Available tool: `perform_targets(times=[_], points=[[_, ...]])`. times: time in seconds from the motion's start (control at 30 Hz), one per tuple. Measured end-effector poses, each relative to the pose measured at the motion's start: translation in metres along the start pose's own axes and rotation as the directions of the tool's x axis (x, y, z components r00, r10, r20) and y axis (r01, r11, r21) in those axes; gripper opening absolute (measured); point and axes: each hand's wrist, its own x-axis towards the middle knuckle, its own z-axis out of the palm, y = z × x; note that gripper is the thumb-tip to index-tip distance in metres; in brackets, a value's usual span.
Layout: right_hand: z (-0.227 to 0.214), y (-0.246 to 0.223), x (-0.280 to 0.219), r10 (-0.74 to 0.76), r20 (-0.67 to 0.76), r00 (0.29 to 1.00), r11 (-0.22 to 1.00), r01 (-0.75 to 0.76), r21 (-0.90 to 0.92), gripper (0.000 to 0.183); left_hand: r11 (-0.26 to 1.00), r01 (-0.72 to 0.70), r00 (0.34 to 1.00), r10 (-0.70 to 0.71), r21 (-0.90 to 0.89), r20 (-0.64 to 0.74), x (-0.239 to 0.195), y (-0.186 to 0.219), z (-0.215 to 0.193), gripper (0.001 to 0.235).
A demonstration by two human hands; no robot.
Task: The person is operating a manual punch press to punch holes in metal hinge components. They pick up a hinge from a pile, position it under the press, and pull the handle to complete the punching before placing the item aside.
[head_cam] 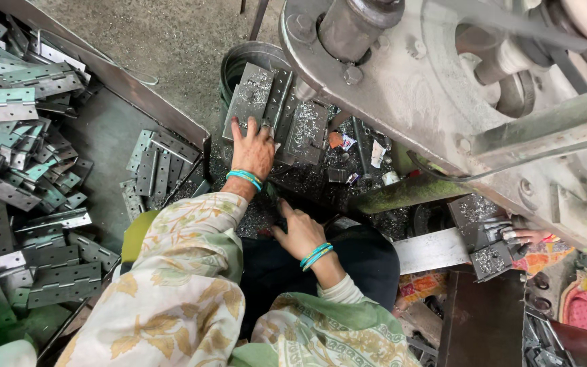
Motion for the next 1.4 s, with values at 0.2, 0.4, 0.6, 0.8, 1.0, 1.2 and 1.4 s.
perform_targets(times=[0.2,0.4,0.6,0.8,1.0,1.2,1.4], points=[[0.064,0.023,-0.011,0.035,-0.046,0.998,0.999,-0.035,0.005,0.084,0.999,0.014,0.999,-0.013,-0.030,0.038,0.008,0.004,0.003,0.034],[0.123,0.033,-0.021,0.034,-0.129,0.991,0.989,-0.015,0.145,0.096,0.997,0.047,0.999,-0.048,-0.067,-0.020,-0.001,0.000,-0.003,0.035],[0.061,0.036,-0.009,-0.048,-0.112,0.993,0.998,0.053,0.045,0.079,0.994,0.060,0.996,-0.054,-0.087,0.066,0.007,0.006,0.008,0.030],[0.094,0.034,-0.015,0.001,-0.147,0.989,0.998,0.008,0.061,0.081,0.993,0.065,0.998,-0.066,-0.097,-0.007,0.026,0.004,0.015,0.031],[0.105,0.031,-0.027,0.052,-0.106,0.993,0.986,-0.034,0.164,0.089,0.993,0.064,0.996,-0.070,-0.102,-0.049,0.016,0.004,0.018,0.032],[0.053,0.039,-0.007,-0.056,-0.144,0.988,0.995,0.067,0.073,0.070,0.987,0.098,0.995,-0.100,-0.129,-0.014,0.042,-0.003,0.028,0.028],[0.132,0.041,-0.028,-0.022,-0.222,0.975,0.994,0.046,0.102,0.085,0.984,0.098,0.993,-0.106,-0.145,-0.044,0.041,0.003,0.039,0.032]])
